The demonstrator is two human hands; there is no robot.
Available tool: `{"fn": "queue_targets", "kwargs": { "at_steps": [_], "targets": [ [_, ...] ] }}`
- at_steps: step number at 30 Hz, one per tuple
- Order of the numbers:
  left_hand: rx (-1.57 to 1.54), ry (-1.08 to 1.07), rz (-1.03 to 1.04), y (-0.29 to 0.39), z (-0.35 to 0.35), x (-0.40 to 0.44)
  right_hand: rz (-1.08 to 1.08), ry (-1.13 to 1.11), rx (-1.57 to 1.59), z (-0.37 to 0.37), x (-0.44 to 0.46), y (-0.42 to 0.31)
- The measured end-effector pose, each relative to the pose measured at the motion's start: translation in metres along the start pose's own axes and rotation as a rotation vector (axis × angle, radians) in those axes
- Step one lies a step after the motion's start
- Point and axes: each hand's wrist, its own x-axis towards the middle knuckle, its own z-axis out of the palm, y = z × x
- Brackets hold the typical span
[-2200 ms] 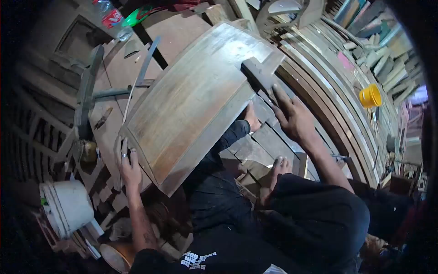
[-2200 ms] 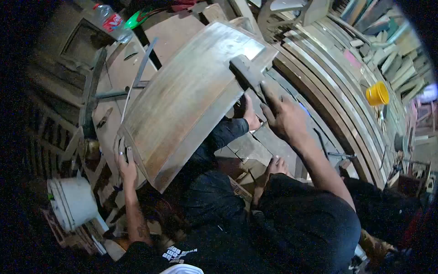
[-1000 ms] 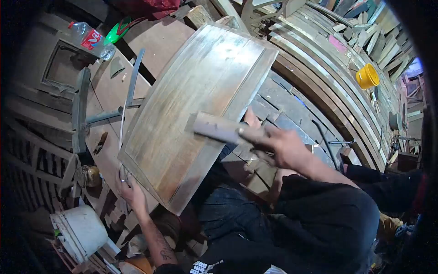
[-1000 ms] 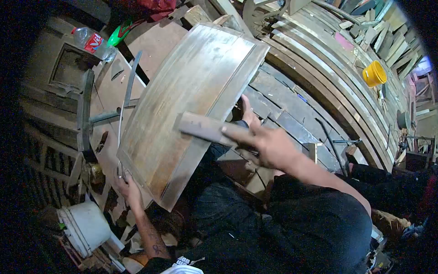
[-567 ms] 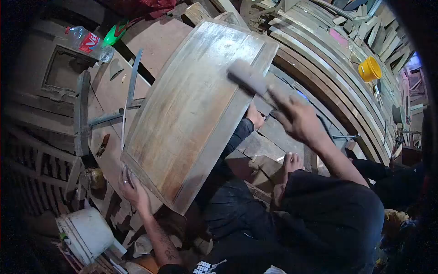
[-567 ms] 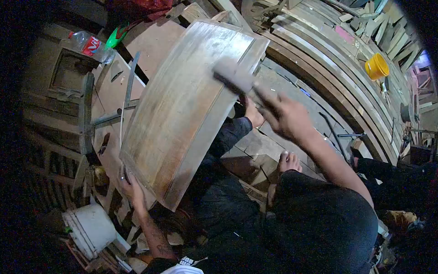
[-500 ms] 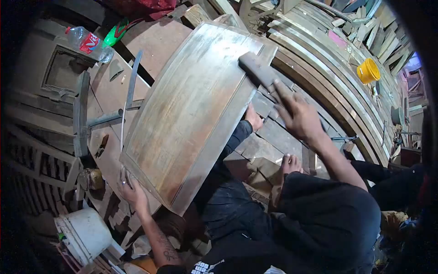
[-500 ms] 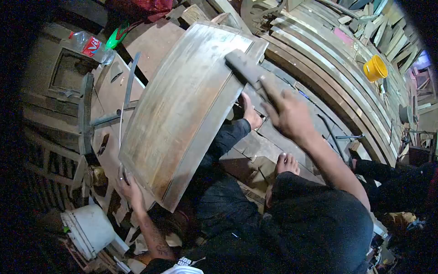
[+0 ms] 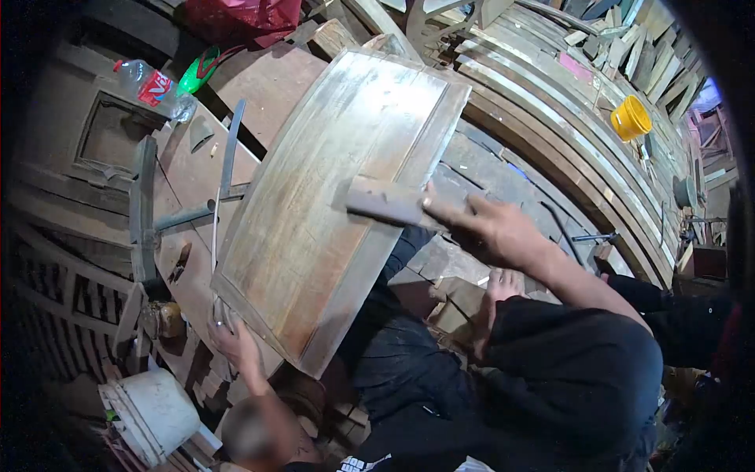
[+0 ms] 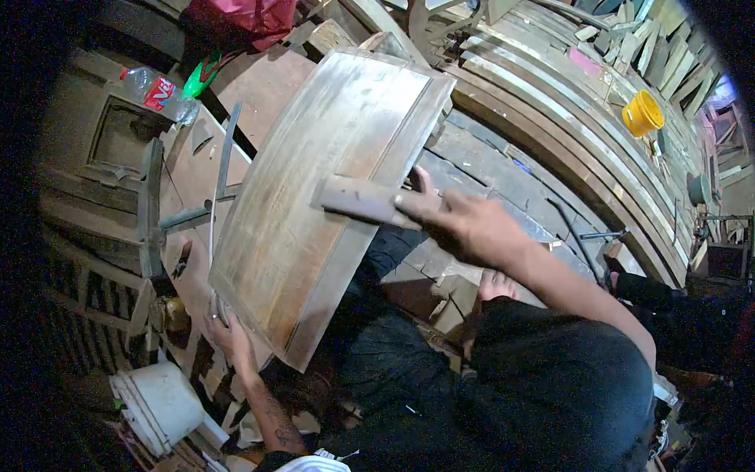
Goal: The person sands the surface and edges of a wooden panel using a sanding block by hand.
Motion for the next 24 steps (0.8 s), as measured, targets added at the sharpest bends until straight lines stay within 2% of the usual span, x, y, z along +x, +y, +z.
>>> {"fn": "queue_targets", "kwargs": {
  "at_steps": [1,2,4,6,7,8,10,12,13,14,16,17,18,20,22,23,24],
  "targets": [
    [-0.187,0.042,-0.021,0.008,0.000,-0.003,0.158,-0.093,0.007,-0.016,0.008,-0.006],
    [-0.175,0.040,-0.028,0.001,0.000,-0.004,0.210,0.032,0.032,0.000,0.003,0.029],
    [-0.144,0.108,-0.003,0.001,0.006,-0.001,0.471,0.170,-0.062,-0.014,0.016,0.041],
    [-0.134,0.085,-0.021,0.009,0.002,-0.004,0.492,0.160,-0.035,-0.010,0.019,0.034],
    [-0.124,0.075,0.003,0.013,-0.001,-0.005,0.413,0.061,0.011,-0.008,0.016,0.016],
    [-0.107,0.058,0.035,0.015,-0.004,-0.003,0.216,0.100,0.095,0.004,0.012,-0.002],
    [-0.164,0.060,0.040,0.015,0.000,0.000,-0.047,-0.029,0.019,0.006,0.009,-0.029],
    [-0.123,0.095,-0.095,0.029,-0.005,-0.009,-0.005,0.001,0.097,0.006,0.007,-0.010],
    [-0.093,0.032,-0.106,-0.018,0.015,0.001,0.112,0.049,0.076,-0.010,0.012,-0.004],
    [-0.093,0.035,-0.103,-0.032,0.020,0.002,0.120,0.206,-0.019,0.025,0.006,0.055],
    [-0.090,0.068,-0.133,-0.027,0.023,0.003,0.399,0.195,-0.114,-0.017,0.021,0.023],
    [-0.120,0.026,-0.095,-0.017,0.015,0.002,0.334,0.131,-0.025,-0.008,0.017,0.023],
    [-0.124,0.024,-0.092,-0.005,0.008,-0.001,0.195,0.080,-0.107,0.006,0.012,0.016],
    [-0.223,0.063,0.019,0.013,0.001,0.000,-0.049,0.051,0.123,0.019,0.009,-0.021],
    [-0.188,0.054,0.029,0.022,-0.008,-0.004,-0.005,-0.025,0.145,0.007,0.010,-0.024],
    [-0.165,0.060,0.044,0.019,-0.010,-0.006,0.069,0.045,0.137,0.003,0.013,-0.008],
    [-0.160,0.081,0.062,0.021,-0.007,-0.004,0.243,0.066,0.018,-0.002,0.019,0.007]
  ]
}}
